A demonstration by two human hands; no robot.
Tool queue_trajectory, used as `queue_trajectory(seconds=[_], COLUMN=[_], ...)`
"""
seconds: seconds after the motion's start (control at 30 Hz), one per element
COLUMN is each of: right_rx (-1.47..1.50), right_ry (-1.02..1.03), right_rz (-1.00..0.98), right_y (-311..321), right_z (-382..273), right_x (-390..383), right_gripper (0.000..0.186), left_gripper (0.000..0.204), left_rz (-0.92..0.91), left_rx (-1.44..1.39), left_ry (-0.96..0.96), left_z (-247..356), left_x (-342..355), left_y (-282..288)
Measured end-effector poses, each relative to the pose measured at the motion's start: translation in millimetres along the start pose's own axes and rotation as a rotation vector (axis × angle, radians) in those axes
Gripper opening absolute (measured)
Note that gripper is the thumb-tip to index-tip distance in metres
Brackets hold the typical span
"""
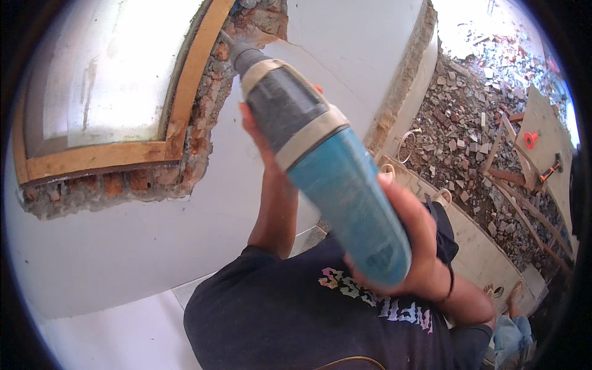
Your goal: The person uses a corded rotary hammer drill to bore holes into a masonry wall near a window frame. The person holds the drill with both hands and repeatedly drills into the wall surface, creating dust and debris.
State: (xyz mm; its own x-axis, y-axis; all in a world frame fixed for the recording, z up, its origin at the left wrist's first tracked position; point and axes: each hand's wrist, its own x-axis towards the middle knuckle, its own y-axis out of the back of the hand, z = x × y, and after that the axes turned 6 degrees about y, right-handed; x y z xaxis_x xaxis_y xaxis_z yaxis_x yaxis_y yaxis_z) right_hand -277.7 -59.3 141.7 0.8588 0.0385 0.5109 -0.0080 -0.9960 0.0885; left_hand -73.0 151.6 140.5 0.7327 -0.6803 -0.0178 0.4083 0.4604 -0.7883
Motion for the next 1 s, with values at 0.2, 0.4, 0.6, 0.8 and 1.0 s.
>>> queue_trajectory(seconds=[0.2, 0.4, 0.6, 0.8, 1.0], right_rx=[0.622, 0.497, 0.537, 0.740, 0.467], right_ry=[-0.497, -0.358, -0.200, -0.252, -0.349], right_rz=[0.423, 0.473, 0.207, 0.283, 0.283], right_y=[28.9, 63.4, 97.2, 81.8, 98.1], right_z=[79.4, 60.5, 40.8, 41.9, 34.4], right_x=[-67.9, -84.7, 6.1, 49.5, 68.1], right_gripper=[0.098, 0.098, 0.100, 0.103, 0.097], left_gripper=[0.072, 0.075, 0.089, 0.085, 0.076], left_rz=[0.433, 0.306, 0.465, 0.559, 0.392], left_rx=[0.496, 0.362, 0.384, 0.496, 0.340], left_ry=[0.042, 0.008, -0.200, -0.266, -0.236], left_z=[-95.9, -122.0, -61.2, -38.7, -32.4], left_x=[26.0, 36.4, 65.1, 90.3, 96.4], left_y=[-10.8, -30.2, -46.0, -52.3, -48.6])
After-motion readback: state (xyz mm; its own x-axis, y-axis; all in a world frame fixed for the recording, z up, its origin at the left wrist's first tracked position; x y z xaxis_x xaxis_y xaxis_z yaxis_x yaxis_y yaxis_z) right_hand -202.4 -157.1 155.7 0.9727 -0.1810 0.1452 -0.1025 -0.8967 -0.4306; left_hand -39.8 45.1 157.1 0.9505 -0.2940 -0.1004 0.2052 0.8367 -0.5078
